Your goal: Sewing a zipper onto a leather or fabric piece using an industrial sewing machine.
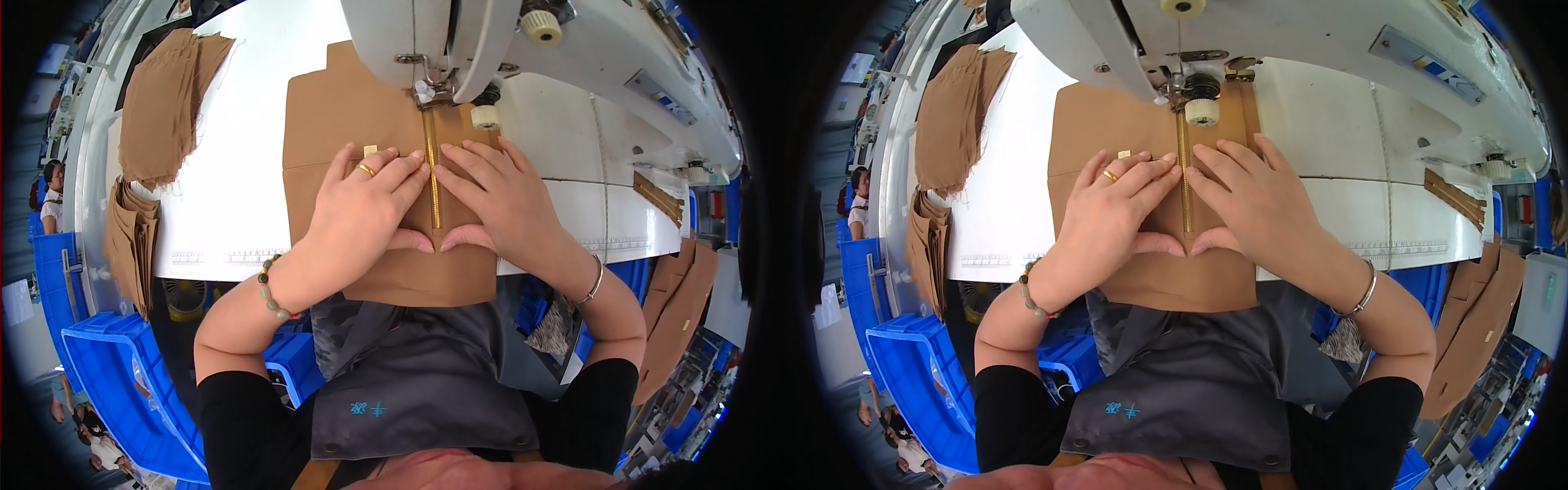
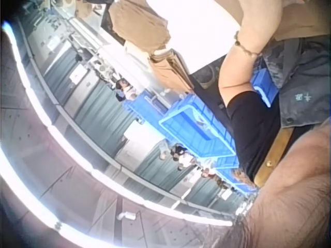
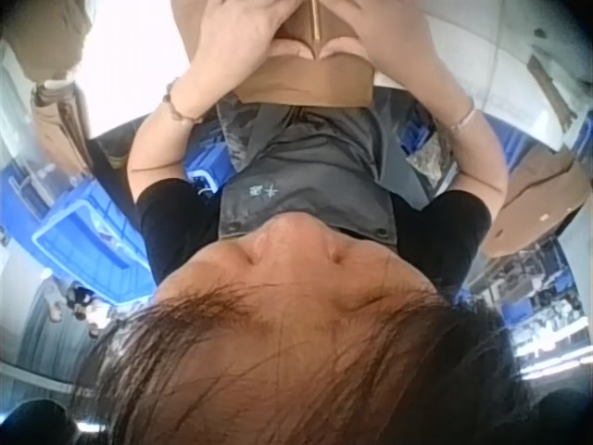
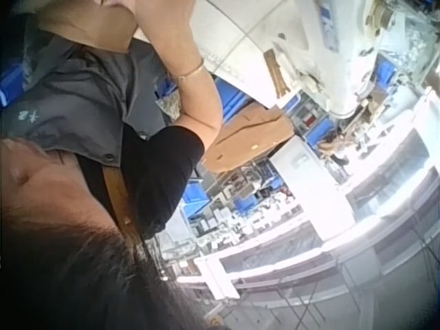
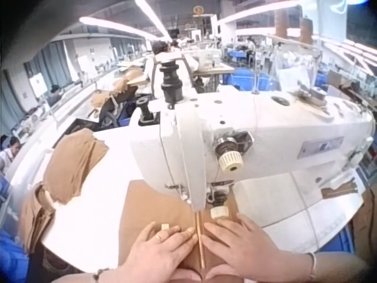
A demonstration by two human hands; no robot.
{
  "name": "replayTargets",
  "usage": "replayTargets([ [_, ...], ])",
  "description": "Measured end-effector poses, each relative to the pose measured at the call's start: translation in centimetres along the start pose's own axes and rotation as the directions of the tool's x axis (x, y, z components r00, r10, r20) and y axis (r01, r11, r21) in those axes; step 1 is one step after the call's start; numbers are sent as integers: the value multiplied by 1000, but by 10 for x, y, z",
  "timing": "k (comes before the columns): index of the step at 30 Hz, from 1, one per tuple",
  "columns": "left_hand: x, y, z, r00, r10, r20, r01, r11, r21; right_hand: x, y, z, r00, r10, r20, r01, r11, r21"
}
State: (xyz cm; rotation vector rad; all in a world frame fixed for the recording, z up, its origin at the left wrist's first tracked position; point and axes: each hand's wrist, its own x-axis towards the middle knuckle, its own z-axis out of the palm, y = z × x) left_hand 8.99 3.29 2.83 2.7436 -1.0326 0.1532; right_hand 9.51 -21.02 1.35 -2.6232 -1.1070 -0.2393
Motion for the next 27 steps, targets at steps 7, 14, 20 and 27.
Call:
replayTargets([
  [7, 19, -20, 5, 1000, -14, -10, 14, 1000, 21, 17, 18, 6, 998, -22, -66, 19, 999, -42],
  [14, 37, -32, 6, 998, -2, -63, 6, 998, 59, 32, 32, 6, 1000, 3, -25, -4, 1000, -30],
  [20, 43, -37, 6, 998, 5, -55, -3, 999, 44, 35, 35, 13, 996, 13, -90, -17, 999, -39],
  [27, 25, -27, 12, 995, -8, -95, 11, 999, 39, 22, 23, 8, 995, -46, -87, 55, 992, 114],
])
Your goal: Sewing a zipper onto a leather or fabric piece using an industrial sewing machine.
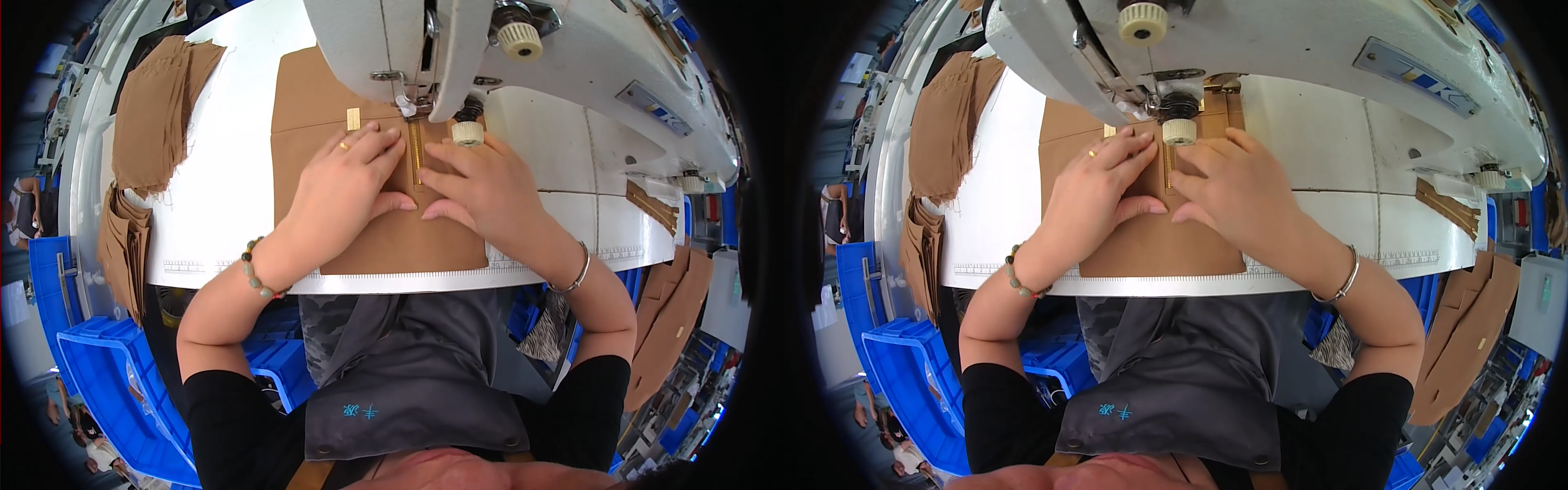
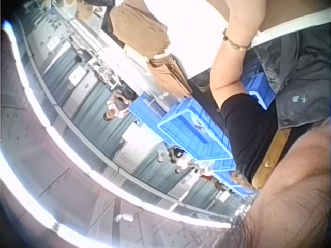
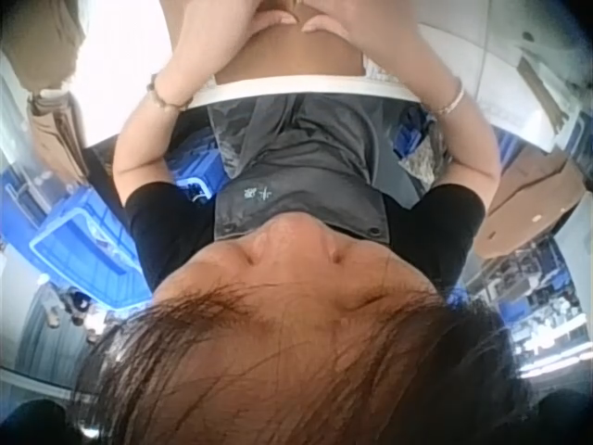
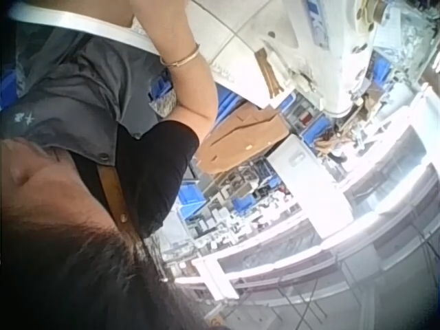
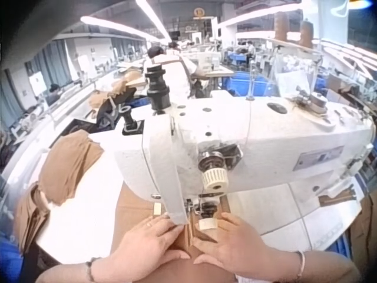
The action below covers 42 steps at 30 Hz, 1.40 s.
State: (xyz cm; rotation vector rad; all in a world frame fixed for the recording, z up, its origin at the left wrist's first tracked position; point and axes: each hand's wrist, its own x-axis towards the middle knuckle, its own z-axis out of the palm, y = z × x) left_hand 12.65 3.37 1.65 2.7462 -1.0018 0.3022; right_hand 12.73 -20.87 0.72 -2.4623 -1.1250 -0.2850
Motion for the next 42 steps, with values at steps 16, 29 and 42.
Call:
replayTargets([
  [16, -5, 3, 0, 999, 39, -12, -40, 994, -98, 1, -3, 2, 999, -34, -18, 33, 999, -31],
  [29, 13, -16, 14, 994, 25, -108, -33, 997, -69, 18, 18, 6, 999, 41, -34, -46, 990, -136],
  [42, 7, -13, 14, 994, 29, -110, -46, 987, -154, 13, 13, 7, 998, 59, -20, -62, 980, -187],
])
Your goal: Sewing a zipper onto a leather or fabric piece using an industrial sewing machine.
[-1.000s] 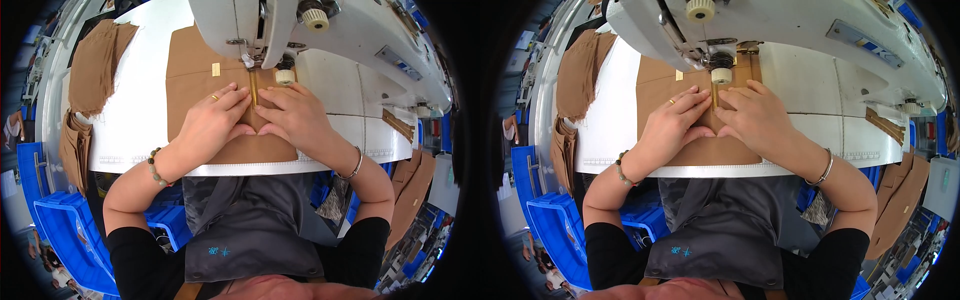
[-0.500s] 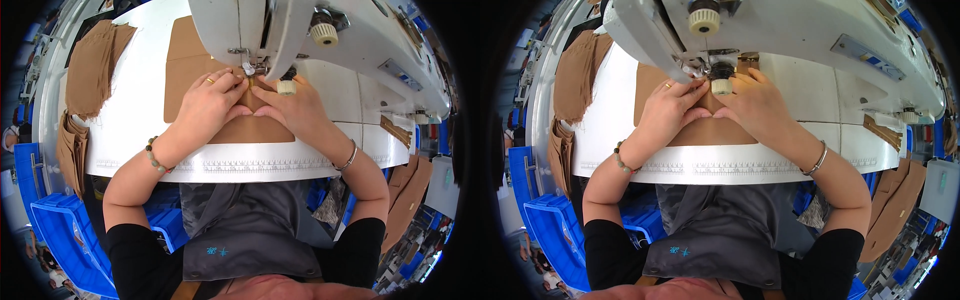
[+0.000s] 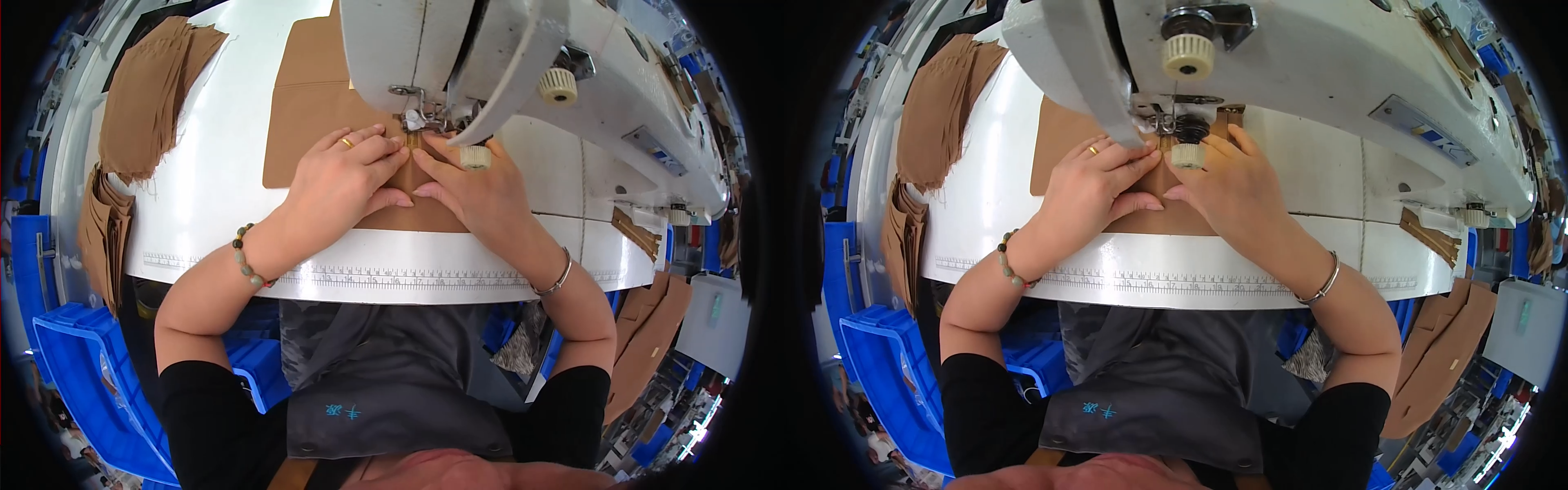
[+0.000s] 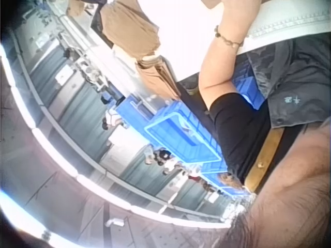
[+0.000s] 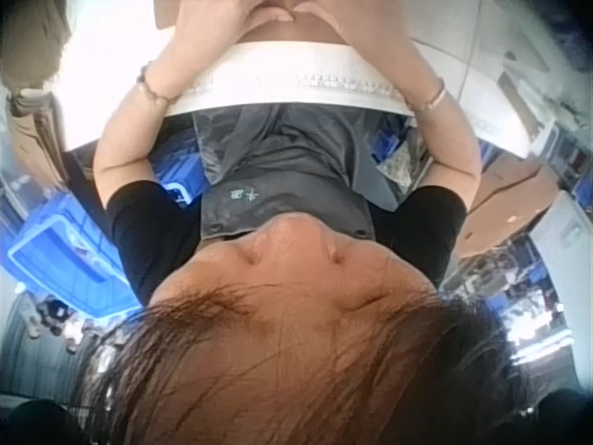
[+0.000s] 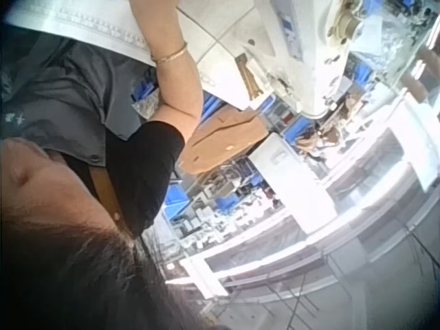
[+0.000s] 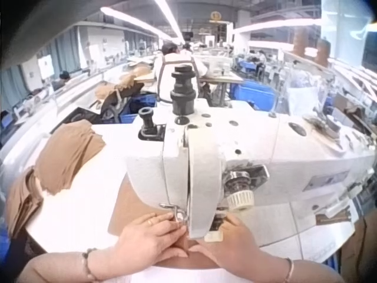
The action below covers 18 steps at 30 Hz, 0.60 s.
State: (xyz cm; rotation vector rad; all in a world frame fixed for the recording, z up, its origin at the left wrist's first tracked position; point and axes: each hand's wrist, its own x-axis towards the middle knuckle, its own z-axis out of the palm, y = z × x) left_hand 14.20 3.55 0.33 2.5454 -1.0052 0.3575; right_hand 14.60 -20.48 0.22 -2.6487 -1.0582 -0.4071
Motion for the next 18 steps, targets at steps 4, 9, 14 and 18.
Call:
replayTargets([
  [4, 4, -5, 3, 999, 10, -40, -8, 999, 33, 5, 4, 1, 1000, 14, 4, -13, 1000, -12],
  [9, 0, -5, 4, 1000, 4, -22, -2, 998, 67, -3, 10, 5, 996, 85, 11, -85, 964, 253],
  [14, -3, 3, 3, 1000, 2, -12, 0, 995, 98, -6, 34, 10, 931, 284, 229, -291, 202, 935],
  [18, -5, 8, 0, 1000, -14, -5, 15, 988, 152, -6, 31, 9, 926, 316, 205, -352, 532, 770],
])
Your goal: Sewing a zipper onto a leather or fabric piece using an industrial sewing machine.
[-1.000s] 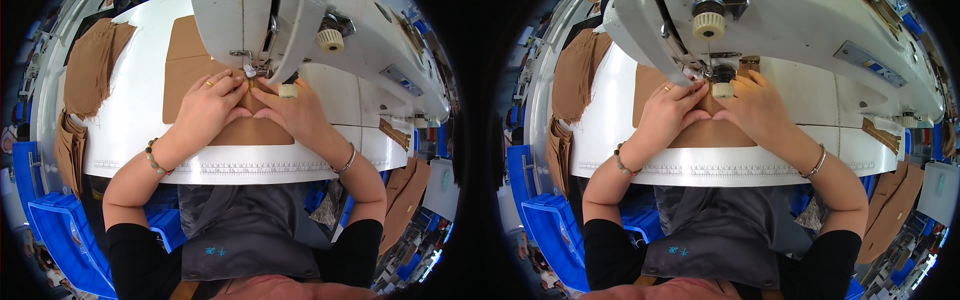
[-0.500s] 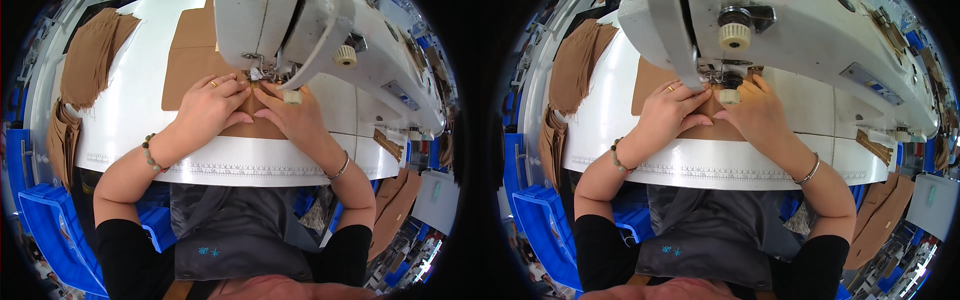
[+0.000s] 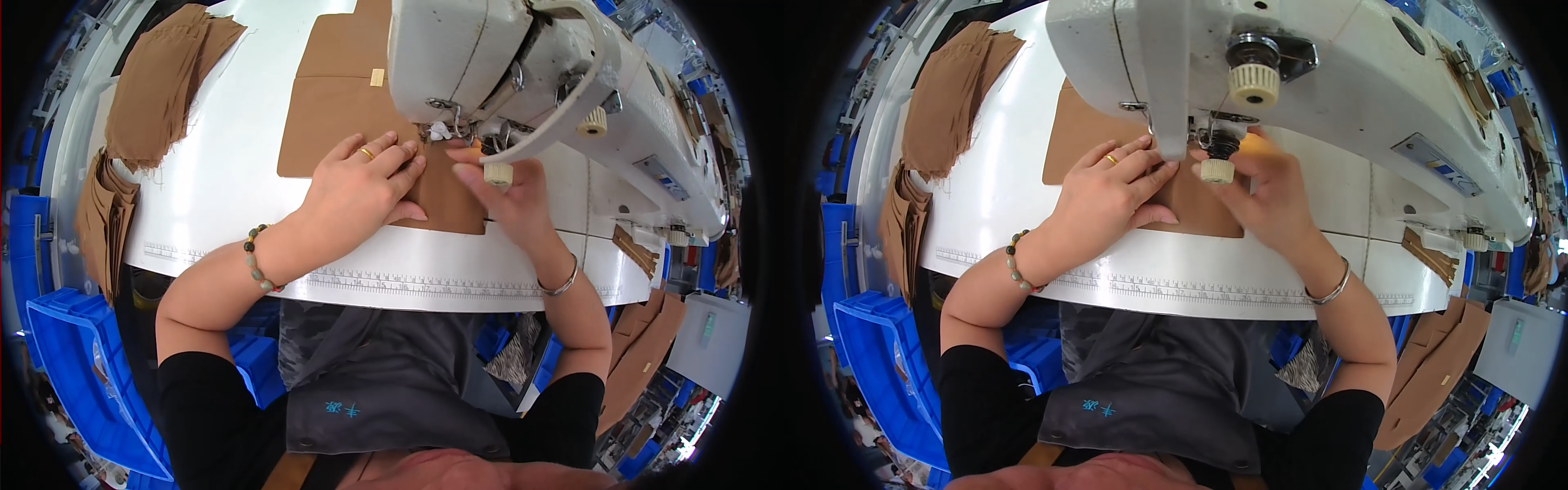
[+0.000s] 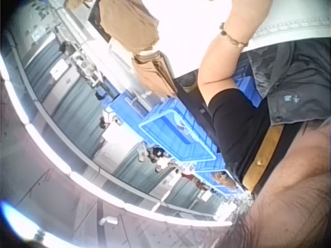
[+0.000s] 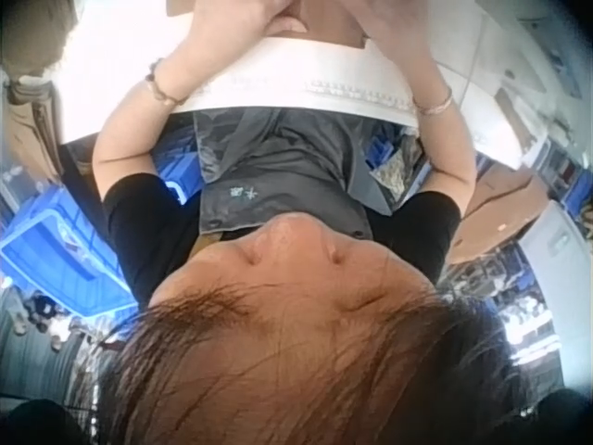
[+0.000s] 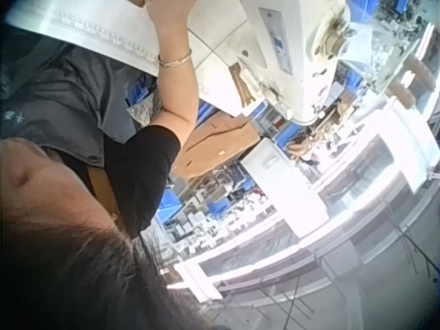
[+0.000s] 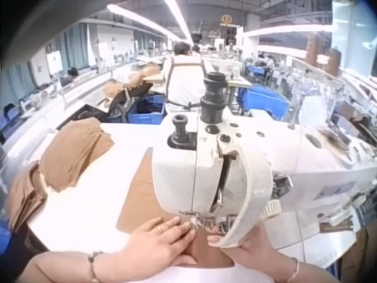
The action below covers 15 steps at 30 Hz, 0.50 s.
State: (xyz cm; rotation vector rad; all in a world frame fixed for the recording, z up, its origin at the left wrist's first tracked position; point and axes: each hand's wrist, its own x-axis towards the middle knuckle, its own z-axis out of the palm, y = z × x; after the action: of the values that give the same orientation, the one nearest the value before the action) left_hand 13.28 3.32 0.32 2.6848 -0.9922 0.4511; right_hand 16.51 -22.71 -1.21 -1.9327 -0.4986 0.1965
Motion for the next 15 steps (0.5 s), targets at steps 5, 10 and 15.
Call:
replayTargets([
  [5, 0, 0, -1, 1000, -2, 19, 2, 1000, 13, -8, -17, 18, 927, -361, 97, 327, 659, -677],
  [10, 4, -2, -1, 999, 6, 45, -6, 1000, 14, -4, -20, 18, 918, -387, 94, 326, 595, -735],
  [15, 7, -5, 0, 999, 5, 44, -6, 1000, 9, 0, -14, 21, 890, -453, 46, 344, 604, -719],
])
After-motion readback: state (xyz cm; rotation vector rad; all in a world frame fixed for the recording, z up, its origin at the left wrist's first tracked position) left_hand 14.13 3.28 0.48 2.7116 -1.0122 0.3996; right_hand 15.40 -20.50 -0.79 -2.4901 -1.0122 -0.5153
